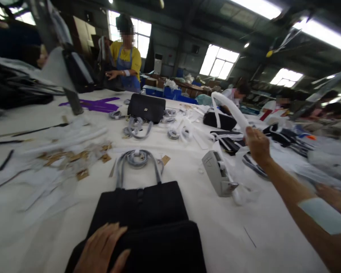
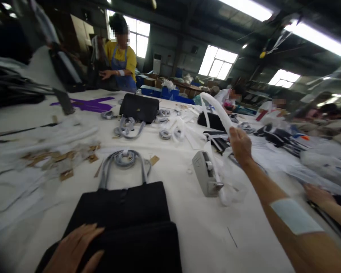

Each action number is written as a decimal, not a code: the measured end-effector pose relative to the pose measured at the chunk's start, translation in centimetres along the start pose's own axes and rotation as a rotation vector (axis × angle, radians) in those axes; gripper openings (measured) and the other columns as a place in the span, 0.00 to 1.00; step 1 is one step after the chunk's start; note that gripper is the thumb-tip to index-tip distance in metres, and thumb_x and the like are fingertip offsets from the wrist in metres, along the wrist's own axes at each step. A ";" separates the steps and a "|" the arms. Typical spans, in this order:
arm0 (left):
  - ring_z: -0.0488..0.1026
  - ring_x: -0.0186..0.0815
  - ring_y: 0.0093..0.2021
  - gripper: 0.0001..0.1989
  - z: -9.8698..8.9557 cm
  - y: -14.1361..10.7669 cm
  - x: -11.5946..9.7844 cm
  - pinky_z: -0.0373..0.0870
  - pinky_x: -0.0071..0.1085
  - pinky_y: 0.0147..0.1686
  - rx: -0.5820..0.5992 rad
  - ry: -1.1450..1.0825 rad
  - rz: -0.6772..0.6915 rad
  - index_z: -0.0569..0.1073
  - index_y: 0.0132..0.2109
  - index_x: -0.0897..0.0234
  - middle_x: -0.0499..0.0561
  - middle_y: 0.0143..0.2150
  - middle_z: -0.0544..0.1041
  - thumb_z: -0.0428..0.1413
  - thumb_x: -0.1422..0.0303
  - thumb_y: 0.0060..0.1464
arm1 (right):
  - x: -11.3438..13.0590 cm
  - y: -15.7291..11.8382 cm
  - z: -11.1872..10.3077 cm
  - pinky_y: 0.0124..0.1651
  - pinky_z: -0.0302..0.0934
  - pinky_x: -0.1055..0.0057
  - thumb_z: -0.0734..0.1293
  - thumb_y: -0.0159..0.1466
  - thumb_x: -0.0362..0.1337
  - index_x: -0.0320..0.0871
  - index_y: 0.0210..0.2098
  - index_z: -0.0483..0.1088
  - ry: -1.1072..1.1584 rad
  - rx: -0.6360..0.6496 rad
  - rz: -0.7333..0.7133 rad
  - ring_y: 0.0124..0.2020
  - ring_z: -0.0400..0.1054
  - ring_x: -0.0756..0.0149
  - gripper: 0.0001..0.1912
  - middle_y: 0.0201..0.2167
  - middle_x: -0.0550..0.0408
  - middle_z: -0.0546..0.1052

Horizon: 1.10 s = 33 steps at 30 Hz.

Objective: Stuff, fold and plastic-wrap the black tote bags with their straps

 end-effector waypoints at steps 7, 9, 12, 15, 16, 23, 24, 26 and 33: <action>0.70 0.43 0.47 0.15 -3.6 1.2 -2.7 0.64 0.42 0.51 -0.001 -0.154 -0.040 0.68 0.51 0.65 0.56 0.43 0.75 0.54 0.65 0.58 | 12.1 -17.9 5.6 0.41 0.64 0.69 0.70 0.57 0.48 0.46 0.43 0.73 0.281 1.026 -0.263 0.37 0.70 0.64 0.18 0.37 0.56 0.77; 0.70 0.43 0.47 0.15 -3.5 1.3 -2.8 0.64 0.43 0.51 0.006 -0.174 -0.060 0.68 0.51 0.65 0.56 0.44 0.74 0.54 0.67 0.58 | 13.4 -23.2 6.7 0.40 0.63 0.71 0.70 0.58 0.45 0.46 0.42 0.75 0.213 1.324 -0.304 0.36 0.70 0.64 0.15 0.35 0.58 0.77; 0.70 0.43 0.47 0.13 -2.7 1.3 -2.6 0.65 0.44 0.51 0.045 -0.210 -0.131 0.70 0.51 0.64 0.55 0.44 0.75 0.52 0.68 0.59 | 14.2 -26.2 7.1 0.38 0.63 0.72 0.68 0.59 0.44 0.46 0.43 0.75 0.169 1.406 -0.295 0.36 0.70 0.64 0.14 0.35 0.57 0.78; 0.70 0.42 0.50 0.13 -2.2 1.4 -1.8 0.64 0.43 0.53 0.067 -0.382 -0.225 0.70 0.52 0.62 0.55 0.48 0.74 0.51 0.67 0.61 | 15.1 -25.3 6.3 0.43 0.64 0.69 0.68 0.59 0.45 0.46 0.45 0.74 0.137 1.188 -0.340 0.40 0.71 0.61 0.16 0.39 0.55 0.78; 0.69 0.42 0.51 0.14 -2.1 1.4 -1.5 0.64 0.42 0.54 0.062 -0.474 -0.269 0.69 0.53 0.61 0.55 0.50 0.73 0.52 0.66 0.61 | 15.6 -25.0 5.9 0.43 0.65 0.69 0.67 0.59 0.45 0.47 0.45 0.73 0.126 1.120 -0.373 0.41 0.71 0.60 0.16 0.40 0.55 0.78; 0.70 0.32 0.32 0.27 -1.1 1.5 1.4 0.67 0.28 0.31 -0.096 -1.430 -0.702 0.67 0.57 0.65 0.57 0.47 0.74 0.58 0.56 0.54 | 17.9 -28.7 4.0 0.39 0.68 0.67 0.61 0.65 0.43 0.51 0.47 0.71 0.067 1.109 -0.753 0.43 0.71 0.58 0.13 0.43 0.50 0.75; 0.68 0.29 0.28 0.27 -0.9 1.5 1.7 0.64 0.27 0.27 -0.113 -1.554 -0.739 0.68 0.55 0.68 0.55 0.41 0.75 0.59 0.55 0.53 | 17.6 -29.0 4.0 0.41 0.68 0.65 0.61 0.65 0.42 0.51 0.46 0.71 0.038 1.092 -0.797 0.41 0.71 0.58 0.12 0.42 0.50 0.75; 0.64 0.26 0.23 0.23 -0.8 1.2 2.3 0.59 0.24 0.23 -0.178 -1.729 -0.819 0.71 0.49 0.70 0.49 0.29 0.73 0.60 0.57 0.52 | 16.6 -29.0 4.0 0.42 0.68 0.63 0.61 0.65 0.43 0.51 0.46 0.71 -0.019 1.050 -0.839 0.39 0.72 0.59 0.12 0.41 0.50 0.75; 0.64 0.22 0.22 0.17 -1.5 0.9 3.5 0.59 0.22 0.21 -0.373 -1.957 -0.892 0.72 0.45 0.66 0.55 0.42 0.77 0.61 0.60 0.53 | 11.9 -27.9 2.8 0.41 0.68 0.63 0.60 0.65 0.41 0.51 0.46 0.70 -0.125 0.975 -0.889 0.38 0.73 0.59 0.12 0.40 0.51 0.76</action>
Point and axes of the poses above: each hand's wrist, its own y-axis towards the middle knuckle, its own z-axis out of the palm, x = y × z, the point moved 5 cm from there along y, towards the middle knuckle
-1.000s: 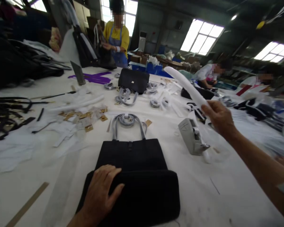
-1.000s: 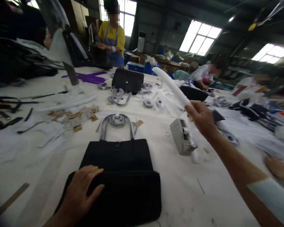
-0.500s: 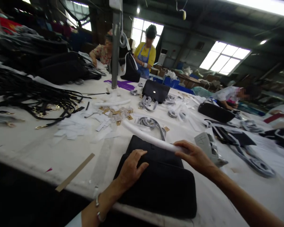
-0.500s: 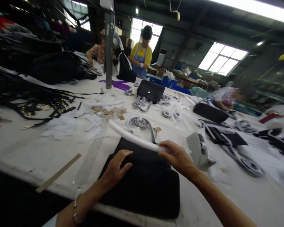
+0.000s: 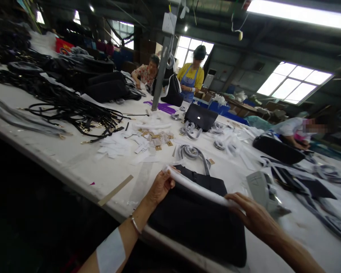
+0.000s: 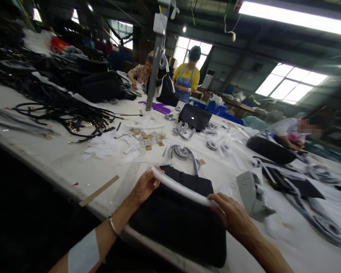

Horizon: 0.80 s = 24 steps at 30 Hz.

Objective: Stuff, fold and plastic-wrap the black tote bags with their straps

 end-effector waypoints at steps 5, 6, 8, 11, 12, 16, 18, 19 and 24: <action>0.59 0.21 0.19 0.15 -0.5 0.3 0.1 0.55 0.21 0.19 -0.068 0.088 0.025 0.75 0.41 0.68 0.50 0.31 0.77 0.61 0.60 0.52 | 0.3 -2.9 0.5 0.42 0.67 0.59 0.60 0.65 0.39 0.50 0.45 0.71 -0.151 -0.174 0.000 0.39 0.73 0.56 0.11 0.40 0.51 0.77; 0.59 0.22 0.19 0.15 -0.5 0.3 0.4 0.56 0.21 0.19 -0.067 0.164 0.013 0.76 0.39 0.69 0.49 0.27 0.75 0.61 0.60 0.52 | 0.7 -3.3 0.4 0.46 0.66 0.57 0.61 0.65 0.39 0.50 0.46 0.70 -0.169 -0.234 0.012 0.42 0.72 0.54 0.12 0.42 0.50 0.77; 0.62 0.25 0.19 0.16 -0.1 0.2 1.1 0.59 0.23 0.21 -0.020 0.357 -0.034 0.77 0.38 0.71 0.47 0.21 0.71 0.60 0.59 0.53 | 2.1 -3.6 0.5 0.53 0.61 0.53 0.62 0.64 0.40 0.50 0.51 0.68 -0.172 -0.329 0.024 0.49 0.69 0.52 0.15 0.47 0.49 0.75; 0.67 0.30 0.24 0.14 1.1 -0.1 1.7 0.64 0.26 0.26 0.079 0.660 -0.013 0.77 0.35 0.68 0.48 0.24 0.73 0.59 0.59 0.52 | 5.4 -1.9 1.1 0.58 0.57 0.52 0.65 0.63 0.40 0.49 0.56 0.64 -0.106 -0.356 0.006 0.54 0.66 0.52 0.21 0.52 0.49 0.73; 0.68 0.30 0.25 0.13 1.6 -0.3 1.7 0.65 0.26 0.27 0.103 0.752 0.025 0.77 0.33 0.67 0.48 0.26 0.73 0.59 0.59 0.52 | 6.7 -0.9 1.5 0.57 0.57 0.53 0.65 0.63 0.40 0.49 0.56 0.64 -0.069 -0.341 0.000 0.53 0.66 0.53 0.21 0.52 0.49 0.73; 0.67 0.32 0.26 0.15 2.0 -0.5 1.5 0.65 0.28 0.29 0.103 1.000 0.105 0.74 0.30 0.64 0.47 0.27 0.72 0.56 0.56 0.53 | 11.6 3.9 3.6 0.54 0.58 0.59 0.66 0.63 0.37 0.46 0.53 0.65 0.068 -0.253 0.015 0.50 0.67 0.56 0.19 0.49 0.48 0.74; 0.68 0.35 0.28 0.18 1.3 -0.3 1.3 0.66 0.30 0.31 0.046 1.061 0.096 0.74 0.30 0.64 0.48 0.27 0.73 0.56 0.52 0.51 | 13.2 6.1 4.7 0.48 0.60 0.61 0.65 0.62 0.38 0.43 0.46 0.68 0.070 -0.198 0.080 0.44 0.68 0.57 0.12 0.42 0.49 0.75; 0.69 0.37 0.30 0.21 0.9 -0.2 1.2 0.67 0.31 0.32 0.013 1.083 0.093 0.74 0.29 0.65 0.49 0.26 0.73 0.55 0.49 0.50 | 13.6 7.1 5.1 0.46 0.60 0.62 0.64 0.62 0.38 0.42 0.42 0.68 0.055 -0.189 0.123 0.41 0.69 0.58 0.10 0.39 0.50 0.76; 0.67 0.37 0.27 0.28 -0.5 0.9 0.7 0.66 0.31 0.29 -0.067 1.153 0.039 0.69 0.25 0.63 0.47 0.22 0.70 0.52 0.40 0.46 | 14.1 10.4 5.4 0.42 0.60 0.60 0.60 0.61 0.39 0.42 0.37 0.67 0.013 -0.232 0.172 0.36 0.70 0.58 0.09 0.36 0.49 0.76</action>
Point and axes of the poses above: each hand's wrist, its own y-axis towards the middle knuckle, its own z-axis out of the palm, x = y × z, the point moved 5 cm from there along y, towards the middle knuckle
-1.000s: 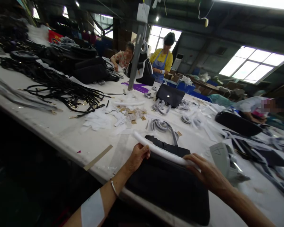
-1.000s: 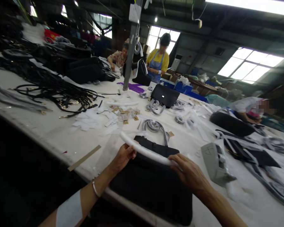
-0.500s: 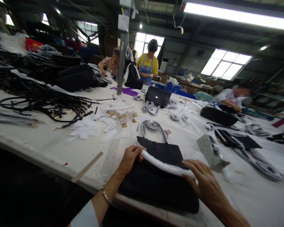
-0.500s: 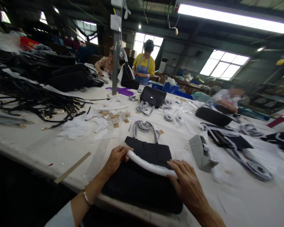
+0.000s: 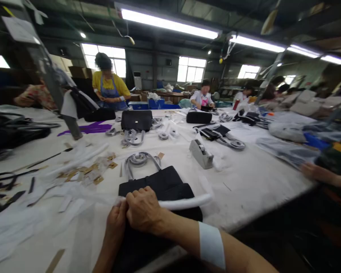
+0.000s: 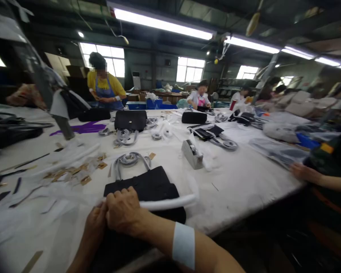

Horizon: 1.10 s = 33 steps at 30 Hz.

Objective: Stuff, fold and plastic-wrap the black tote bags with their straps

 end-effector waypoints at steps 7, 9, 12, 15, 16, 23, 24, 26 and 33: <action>0.69 0.40 0.26 0.29 -0.1 -0.3 -1.1 0.69 0.34 0.28 -0.027 0.076 -0.005 0.68 0.24 0.62 0.52 0.22 0.73 0.50 0.38 0.44 | -0.1 1.3 0.8 0.46 0.60 0.53 0.58 0.62 0.43 0.40 0.37 0.69 0.004 0.037 0.044 0.36 0.71 0.54 0.13 0.36 0.48 0.77; 0.70 0.40 0.26 0.28 -0.1 -0.4 -1.3 0.70 0.34 0.29 -0.029 0.066 0.009 0.69 0.24 0.62 0.52 0.22 0.73 0.51 0.39 0.44 | -0.3 1.2 0.8 0.46 0.61 0.53 0.59 0.62 0.42 0.41 0.37 0.69 0.002 0.048 0.039 0.37 0.71 0.54 0.13 0.37 0.48 0.77; 0.71 0.40 0.25 0.25 -0.1 -0.3 -1.0 0.72 0.34 0.28 -0.023 -0.021 -0.011 0.69 0.24 0.61 0.51 0.22 0.74 0.53 0.42 0.45 | -0.9 0.7 0.6 0.46 0.61 0.53 0.62 0.59 0.42 0.41 0.36 0.70 -0.002 0.071 0.042 0.38 0.71 0.54 0.12 0.37 0.48 0.77; 0.73 0.40 0.24 0.22 0.3 -0.3 -0.4 0.74 0.34 0.27 0.007 -0.176 -0.047 0.70 0.27 0.62 0.50 0.22 0.75 0.55 0.45 0.45 | -1.8 0.0 0.4 0.45 0.61 0.55 0.63 0.58 0.45 0.41 0.36 0.70 0.002 0.090 0.066 0.38 0.72 0.54 0.14 0.37 0.48 0.77; 0.73 0.40 0.24 0.22 0.3 -0.3 -0.1 0.74 0.34 0.27 0.003 -0.222 -0.057 0.71 0.28 0.62 0.49 0.22 0.75 0.56 0.46 0.45 | -2.1 -0.3 0.3 0.44 0.61 0.56 0.63 0.58 0.46 0.41 0.36 0.70 0.005 0.087 0.075 0.37 0.72 0.54 0.14 0.36 0.48 0.77; 0.74 0.39 0.22 0.23 0.1 -0.3 1.0 0.75 0.35 0.25 -0.097 -0.418 -0.136 0.71 0.32 0.66 0.49 0.22 0.76 0.59 0.48 0.44 | -4.1 -2.3 -0.9 0.39 0.59 0.63 0.63 0.59 0.38 0.44 0.37 0.69 -0.020 0.092 0.077 0.37 0.70 0.58 0.08 0.34 0.52 0.77; 0.74 0.38 0.22 0.23 -0.1 -0.3 1.1 0.75 0.34 0.25 -0.127 -0.444 -0.146 0.71 0.32 0.66 0.49 0.21 0.76 0.59 0.48 0.43 | -4.6 -2.7 -1.1 0.40 0.59 0.64 0.63 0.60 0.38 0.44 0.39 0.69 -0.021 0.094 0.061 0.37 0.70 0.59 0.09 0.35 0.52 0.77; 0.73 0.37 0.22 0.24 -0.5 -0.2 1.2 0.74 0.33 0.25 -0.198 -0.511 -0.152 0.70 0.31 0.67 0.49 0.21 0.75 0.60 0.48 0.41 | -5.7 -3.2 -1.5 0.42 0.58 0.64 0.64 0.61 0.40 0.45 0.42 0.68 -0.023 0.111 0.028 0.39 0.68 0.60 0.11 0.37 0.53 0.76; 0.74 0.35 0.31 0.28 0.3 0.2 -0.4 0.73 0.28 0.28 0.001 -0.479 -0.014 0.73 0.47 0.66 0.52 0.39 0.78 0.64 0.52 0.43 | -6.1 -2.5 -2.1 0.42 0.56 0.67 0.64 0.65 0.41 0.47 0.46 0.67 -0.053 0.174 -0.080 0.41 0.68 0.62 0.11 0.40 0.54 0.75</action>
Point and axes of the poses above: each hand's wrist, its own y-axis towards the middle knuckle, its own z-axis out of the palm, x = y × z, the point moved 5 cm from there along y, towards the middle knuckle
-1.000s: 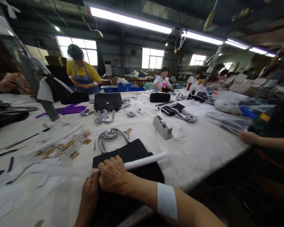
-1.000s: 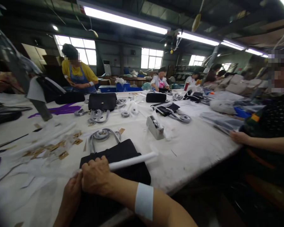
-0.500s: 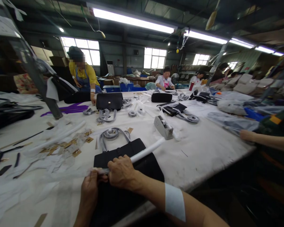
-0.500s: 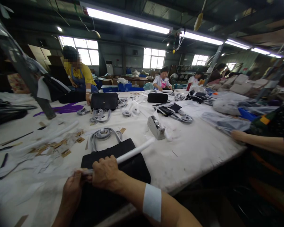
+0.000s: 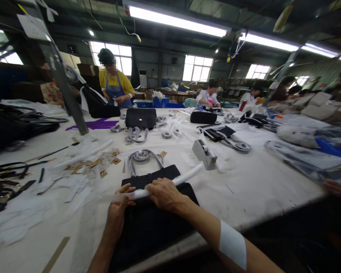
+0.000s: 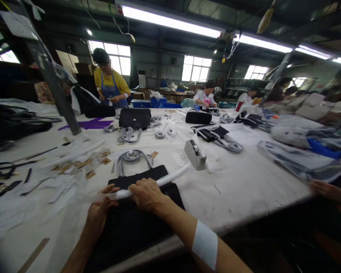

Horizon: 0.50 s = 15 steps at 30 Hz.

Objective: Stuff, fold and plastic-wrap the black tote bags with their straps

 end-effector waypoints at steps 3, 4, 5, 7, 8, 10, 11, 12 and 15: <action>0.69 0.32 0.26 0.22 -0.2 -0.1 0.2 0.69 0.26 0.26 -0.002 0.034 -0.043 0.77 0.36 0.69 0.50 0.27 0.76 0.64 0.52 0.42 | 1.2 0.9 0.4 0.40 0.57 0.68 0.65 0.64 0.44 0.47 0.46 0.67 0.002 0.034 -0.046 0.40 0.69 0.62 0.12 0.40 0.54 0.75; 0.68 0.31 0.24 0.22 -0.4 -0.2 0.2 0.68 0.26 0.24 -0.031 0.007 -0.052 0.77 0.34 0.69 0.50 0.27 0.76 0.64 0.53 0.42 | 1.1 1.0 0.5 0.39 0.57 0.68 0.66 0.64 0.46 0.47 0.46 0.67 0.007 0.050 -0.049 0.40 0.69 0.62 0.14 0.40 0.54 0.76; 0.67 0.29 0.23 0.21 -0.6 -0.3 0.1 0.67 0.25 0.22 -0.070 -0.030 -0.061 0.77 0.33 0.69 0.50 0.28 0.77 0.64 0.53 0.41 | 0.6 0.8 0.6 0.38 0.57 0.69 0.66 0.63 0.48 0.47 0.46 0.67 0.013 0.066 -0.046 0.40 0.70 0.62 0.16 0.40 0.55 0.76; 0.65 0.27 0.20 0.19 -1.1 -0.4 0.1 0.64 0.25 0.18 -0.170 -0.114 -0.086 0.76 0.32 0.68 0.51 0.31 0.78 0.63 0.55 0.42 | -1.6 -0.1 0.4 0.37 0.56 0.70 0.67 0.61 0.53 0.48 0.45 0.68 0.012 0.092 -0.020 0.39 0.71 0.62 0.20 0.40 0.55 0.77; 0.64 0.26 0.19 0.18 -1.3 -0.5 0.0 0.63 0.24 0.17 -0.224 -0.159 -0.099 0.75 0.32 0.68 0.51 0.31 0.78 0.62 0.56 0.43 | -3.4 -1.0 0.1 0.36 0.56 0.71 0.68 0.59 0.55 0.48 0.44 0.69 0.001 0.100 0.003 0.38 0.72 0.61 0.21 0.39 0.55 0.77; 0.63 0.26 0.18 0.14 -1.5 -0.5 -0.1 0.62 0.23 0.16 -0.313 -0.250 -0.118 0.73 0.31 0.68 0.50 0.30 0.78 0.61 0.60 0.44 | -7.8 -3.3 -1.0 0.35 0.56 0.72 0.68 0.57 0.57 0.48 0.42 0.71 -0.053 0.093 0.089 0.38 0.72 0.61 0.22 0.38 0.55 0.78; 0.64 0.26 0.18 0.12 -1.6 -0.5 -0.2 0.63 0.23 0.16 -0.348 -0.289 -0.121 0.72 0.31 0.68 0.49 0.30 0.78 0.61 0.62 0.44 | -10.2 -4.7 -1.7 0.35 0.56 0.72 0.69 0.57 0.56 0.48 0.40 0.72 -0.098 0.092 0.153 0.38 0.72 0.62 0.20 0.36 0.56 0.78; 0.64 0.25 0.18 0.10 -1.6 -0.5 -0.3 0.63 0.22 0.16 -0.379 -0.320 -0.121 0.72 0.31 0.67 0.49 0.30 0.78 0.60 0.64 0.44 | -12.7 -6.2 -2.5 0.35 0.56 0.73 0.69 0.59 0.53 0.49 0.39 0.73 -0.148 0.085 0.227 0.38 0.73 0.63 0.17 0.36 0.57 0.79; 0.65 0.25 0.17 0.08 -1.7 -0.4 -0.3 0.65 0.22 0.16 -0.430 -0.363 -0.113 0.71 0.30 0.67 0.48 0.29 0.79 0.60 0.68 0.43 | -18.9 -10.8 -4.7 0.35 0.56 0.72 0.62 0.65 0.38 0.46 0.42 0.73 -0.224 0.062 0.372 0.37 0.73 0.62 0.09 0.37 0.52 0.79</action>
Point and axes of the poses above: each hand's wrist, its own y-axis towards the middle knuckle, its own z-axis out of the palm, x = y × z, the point moved 5 cm from there along y, towards the middle knuckle
